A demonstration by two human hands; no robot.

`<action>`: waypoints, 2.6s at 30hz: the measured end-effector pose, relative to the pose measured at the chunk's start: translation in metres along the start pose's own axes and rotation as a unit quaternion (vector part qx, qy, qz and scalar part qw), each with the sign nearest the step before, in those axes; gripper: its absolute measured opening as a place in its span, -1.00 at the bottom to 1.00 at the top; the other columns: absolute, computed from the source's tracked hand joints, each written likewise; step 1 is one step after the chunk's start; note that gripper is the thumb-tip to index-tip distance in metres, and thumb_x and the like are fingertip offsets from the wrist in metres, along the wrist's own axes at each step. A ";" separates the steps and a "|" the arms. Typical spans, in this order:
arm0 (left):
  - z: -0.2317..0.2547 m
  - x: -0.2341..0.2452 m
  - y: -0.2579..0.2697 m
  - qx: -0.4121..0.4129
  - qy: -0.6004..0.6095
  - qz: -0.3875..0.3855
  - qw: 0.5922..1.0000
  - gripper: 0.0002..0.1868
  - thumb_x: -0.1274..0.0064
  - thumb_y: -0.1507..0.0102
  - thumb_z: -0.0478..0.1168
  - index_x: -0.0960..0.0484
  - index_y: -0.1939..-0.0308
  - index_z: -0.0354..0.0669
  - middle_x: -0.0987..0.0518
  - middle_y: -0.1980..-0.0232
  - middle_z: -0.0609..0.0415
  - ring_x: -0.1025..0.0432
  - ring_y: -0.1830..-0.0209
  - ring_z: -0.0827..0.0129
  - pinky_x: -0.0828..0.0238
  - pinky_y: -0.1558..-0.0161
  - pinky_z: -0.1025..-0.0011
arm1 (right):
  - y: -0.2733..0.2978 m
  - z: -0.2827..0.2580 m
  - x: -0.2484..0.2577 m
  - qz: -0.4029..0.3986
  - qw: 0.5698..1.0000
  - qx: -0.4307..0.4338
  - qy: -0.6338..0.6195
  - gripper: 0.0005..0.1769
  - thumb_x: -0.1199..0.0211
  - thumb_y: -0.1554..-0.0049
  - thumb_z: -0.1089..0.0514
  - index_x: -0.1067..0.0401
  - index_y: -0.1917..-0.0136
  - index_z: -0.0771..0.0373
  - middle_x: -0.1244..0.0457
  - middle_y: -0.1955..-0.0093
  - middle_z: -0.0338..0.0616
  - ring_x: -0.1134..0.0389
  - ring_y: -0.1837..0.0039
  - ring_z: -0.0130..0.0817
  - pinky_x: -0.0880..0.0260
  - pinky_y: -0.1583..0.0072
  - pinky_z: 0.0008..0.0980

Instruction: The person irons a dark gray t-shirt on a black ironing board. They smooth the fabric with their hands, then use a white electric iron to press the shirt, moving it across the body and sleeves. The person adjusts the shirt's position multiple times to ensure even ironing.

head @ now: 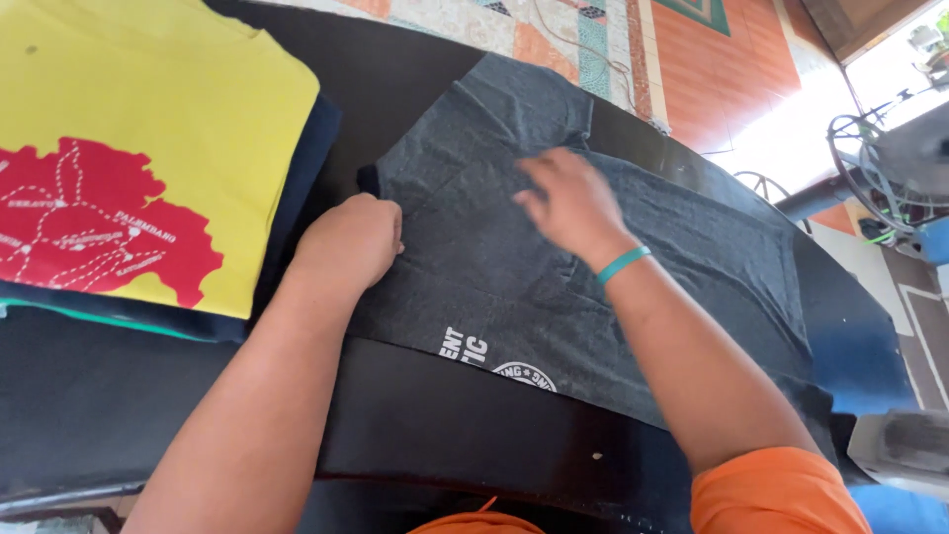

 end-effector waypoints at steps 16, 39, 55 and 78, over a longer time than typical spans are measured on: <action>0.016 0.022 0.038 -0.030 -0.008 -0.056 0.998 -0.62 -0.08 -0.23 -0.36 -0.54 -0.14 -0.12 -0.46 -0.18 -0.21 -0.47 -0.16 -0.31 -0.56 -0.03 -0.11 | 0.066 -0.094 0.061 0.001 0.950 0.141 -0.277 -0.11 -0.28 -0.26 -0.13 0.00 -0.68 0.20 0.13 -0.70 0.13 0.19 -0.68 0.29 0.17 -0.59 0.22; -0.037 -0.126 0.092 -0.216 -0.240 0.293 0.900 -0.01 0.42 -0.01 0.57 -0.47 -0.46 0.46 -0.46 -0.63 0.29 -0.50 -0.51 0.14 -0.43 -0.40 0.06 | 0.432 0.139 0.038 -0.099 0.855 -0.484 -0.159 0.05 0.11 -0.25 -0.41 0.31 -0.67 0.32 0.41 -0.74 0.10 0.47 -0.72 0.07 0.46 -0.62 0.01; 0.137 -0.037 0.094 -0.399 -0.080 0.038 0.913 -0.30 -0.05 -0.23 0.12 -0.42 -0.41 -0.05 -0.32 -0.57 0.00 -0.23 -0.53 0.06 -0.09 -0.46 0.11 | 0.395 0.126 0.046 -0.074 0.914 -0.348 -0.196 -0.04 -0.07 -0.25 -0.24 0.20 -0.67 0.29 0.34 -0.75 0.04 0.43 -0.73 0.04 0.36 -0.59 0.06; 0.111 -0.169 0.049 -0.436 -0.239 0.265 0.826 -0.32 0.56 -0.31 0.51 -0.38 -0.40 0.66 -0.46 -0.43 0.36 -0.38 -0.39 0.43 -0.25 -0.33 0.15 | 0.419 0.214 0.029 -0.155 0.882 -0.433 -0.097 -0.14 0.22 -0.33 -0.31 0.27 -0.69 0.17 0.30 -0.75 -0.12 0.31 -0.72 -0.13 0.23 -0.58 0.16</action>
Point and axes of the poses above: each hand's wrist, its own y-axis away from the middle knuckle, its own x-axis out of the back of the hand, z = x × y, the point moved 6 cm from there along -y, towards the middle knuckle
